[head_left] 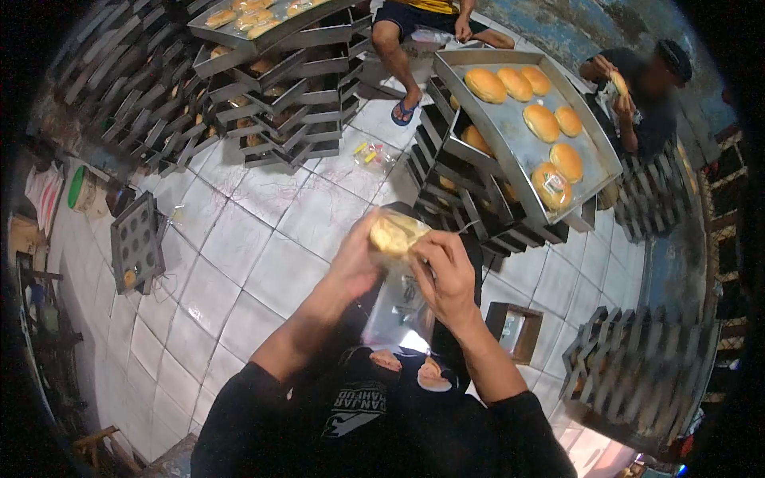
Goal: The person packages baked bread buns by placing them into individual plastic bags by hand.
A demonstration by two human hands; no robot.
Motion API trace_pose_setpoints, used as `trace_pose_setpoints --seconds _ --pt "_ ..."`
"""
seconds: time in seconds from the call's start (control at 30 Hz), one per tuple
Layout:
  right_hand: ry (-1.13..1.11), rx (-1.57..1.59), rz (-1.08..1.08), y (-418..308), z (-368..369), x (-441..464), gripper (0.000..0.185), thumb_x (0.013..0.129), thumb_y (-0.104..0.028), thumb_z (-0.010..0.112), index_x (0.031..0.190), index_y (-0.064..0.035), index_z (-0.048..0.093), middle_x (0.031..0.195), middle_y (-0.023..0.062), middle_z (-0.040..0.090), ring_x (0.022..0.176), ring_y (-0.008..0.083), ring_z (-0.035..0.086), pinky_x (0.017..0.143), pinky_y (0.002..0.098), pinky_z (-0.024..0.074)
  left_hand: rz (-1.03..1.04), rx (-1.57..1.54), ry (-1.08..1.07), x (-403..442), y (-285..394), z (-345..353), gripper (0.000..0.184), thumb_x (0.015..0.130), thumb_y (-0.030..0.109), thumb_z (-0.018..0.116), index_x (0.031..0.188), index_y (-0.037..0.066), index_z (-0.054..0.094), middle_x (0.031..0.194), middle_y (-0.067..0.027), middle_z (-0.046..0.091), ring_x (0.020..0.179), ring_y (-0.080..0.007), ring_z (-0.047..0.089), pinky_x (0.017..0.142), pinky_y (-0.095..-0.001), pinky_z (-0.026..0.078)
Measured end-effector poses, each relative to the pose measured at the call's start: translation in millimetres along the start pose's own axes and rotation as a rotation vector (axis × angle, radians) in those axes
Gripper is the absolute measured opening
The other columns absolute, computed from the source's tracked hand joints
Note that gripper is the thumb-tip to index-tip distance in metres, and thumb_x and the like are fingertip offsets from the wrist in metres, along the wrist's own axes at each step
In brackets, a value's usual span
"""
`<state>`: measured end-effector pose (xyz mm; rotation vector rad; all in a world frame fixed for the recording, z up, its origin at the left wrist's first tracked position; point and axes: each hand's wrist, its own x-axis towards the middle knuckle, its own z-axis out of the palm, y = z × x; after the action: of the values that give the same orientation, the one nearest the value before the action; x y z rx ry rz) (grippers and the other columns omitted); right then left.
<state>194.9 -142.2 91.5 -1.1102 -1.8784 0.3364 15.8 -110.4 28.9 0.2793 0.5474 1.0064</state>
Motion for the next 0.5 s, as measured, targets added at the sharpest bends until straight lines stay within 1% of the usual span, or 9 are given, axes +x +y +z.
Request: trace_pose_setpoints --seconds 0.07,0.1,0.2,0.23,0.33,0.37,0.43,0.47,0.5 --pt "-0.090 0.020 0.118 15.7 2.4 12.4 0.016 0.089 -0.007 0.073 0.102 0.0012 0.068 0.099 0.0160 0.067 0.081 0.0193 0.066 0.071 0.0323 0.0528 0.329 0.434 0.192 24.4 3.4 -15.5 0.058 0.111 0.048 0.036 0.144 0.003 0.052 0.138 -0.0127 0.062 0.126 -0.0214 0.060 0.110 -0.0396 0.046" --pt "-0.074 0.067 0.224 32.6 8.2 15.5 0.015 0.097 -0.012 0.068 0.102 0.0020 0.067 0.088 0.0128 0.066 0.074 0.0162 0.065 0.066 0.0303 0.0516 0.246 0.287 0.041 26.6 8.3 -13.1 0.055 0.112 0.042 0.041 0.140 -0.002 0.057 0.132 -0.0118 0.066 0.123 -0.0188 0.061 0.107 -0.0359 0.047" --pt "-0.054 0.228 0.584 59.3 13.2 20.9 0.020 0.098 -0.016 0.064 0.103 0.0026 0.067 0.091 0.0204 0.068 0.079 0.0351 0.067 0.073 0.0374 0.0528 0.418 0.662 0.131 28.1 2.0 0.3 0.049 0.111 0.038 0.046 0.132 -0.003 0.064 0.121 -0.0101 0.071 0.114 -0.0170 0.065 0.101 -0.0324 0.050" --pt "-0.101 0.227 0.603 62.2 9.2 23.0 0.021 0.100 -0.017 0.062 0.097 0.0033 0.067 0.084 0.0190 0.067 0.072 0.0315 0.065 0.069 0.0373 0.0512 0.538 0.634 0.189 30.0 -1.3 6.3 0.040 0.110 0.031 0.051 0.116 -0.002 0.072 0.109 -0.0087 0.073 0.101 -0.0147 0.067 0.090 -0.0290 0.053" --pt "-0.053 0.089 0.255 49.8 3.6 28.7 0.024 0.101 -0.019 0.062 0.093 0.0038 0.067 0.081 0.0171 0.066 0.069 0.0241 0.063 0.067 0.0369 0.0503 0.716 0.851 0.195 32.3 5.5 9.3 0.031 0.108 0.023 0.055 0.102 -0.002 0.073 0.104 -0.0090 0.073 0.091 -0.0115 0.066 0.081 -0.0274 0.052" --pt "-0.006 0.090 0.229 36.7 -0.7 32.4 0.024 0.100 -0.018 0.064 0.091 0.0042 0.067 0.077 0.0165 0.064 0.069 0.0201 0.063 0.066 0.0356 0.0495 0.686 0.891 0.260 32.2 8.5 14.7 0.030 0.107 0.022 0.056 0.098 -0.002 0.072 0.100 -0.0087 0.072 0.089 -0.0111 0.065 0.079 -0.0277 0.052" --pt "0.011 0.103 0.265 35.6 -3.7 48.7 0.032 0.103 -0.022 0.062 0.083 0.0038 0.059 0.071 0.0097 0.055 0.064 0.0175 0.050 0.061 0.0338 0.0422 0.610 0.978 0.397 21.1 24.8 39.6 0.029 0.105 0.018 0.058 0.088 -0.003 0.068 0.091 -0.0081 0.070 0.083 -0.0102 0.064 0.076 -0.0282 0.051" --pt "0.024 0.111 0.302 37.7 -2.9 53.1 0.037 0.104 -0.024 0.061 0.079 0.0036 0.056 0.067 0.0063 0.050 0.062 0.0163 0.044 0.059 0.0329 0.0385 0.631 0.952 0.439 25.5 25.0 32.7 0.029 0.105 0.018 0.058 0.087 -0.003 0.067 0.091 -0.0079 0.069 0.082 -0.0109 0.063 0.075 -0.0286 0.050" --pt "-0.003 0.286 0.524 64.3 3.5 53.2 0.039 0.104 -0.028 0.062 0.075 -0.0021 0.057 0.067 -0.0023 0.050 0.060 0.0108 0.041 0.055 0.0284 0.0343 0.659 0.928 0.477 35.9 27.2 21.5 0.029 0.105 0.018 0.059 0.085 -0.003 0.066 0.090 -0.0078 0.067 0.082 -0.0116 0.063 0.074 -0.0289 0.050"
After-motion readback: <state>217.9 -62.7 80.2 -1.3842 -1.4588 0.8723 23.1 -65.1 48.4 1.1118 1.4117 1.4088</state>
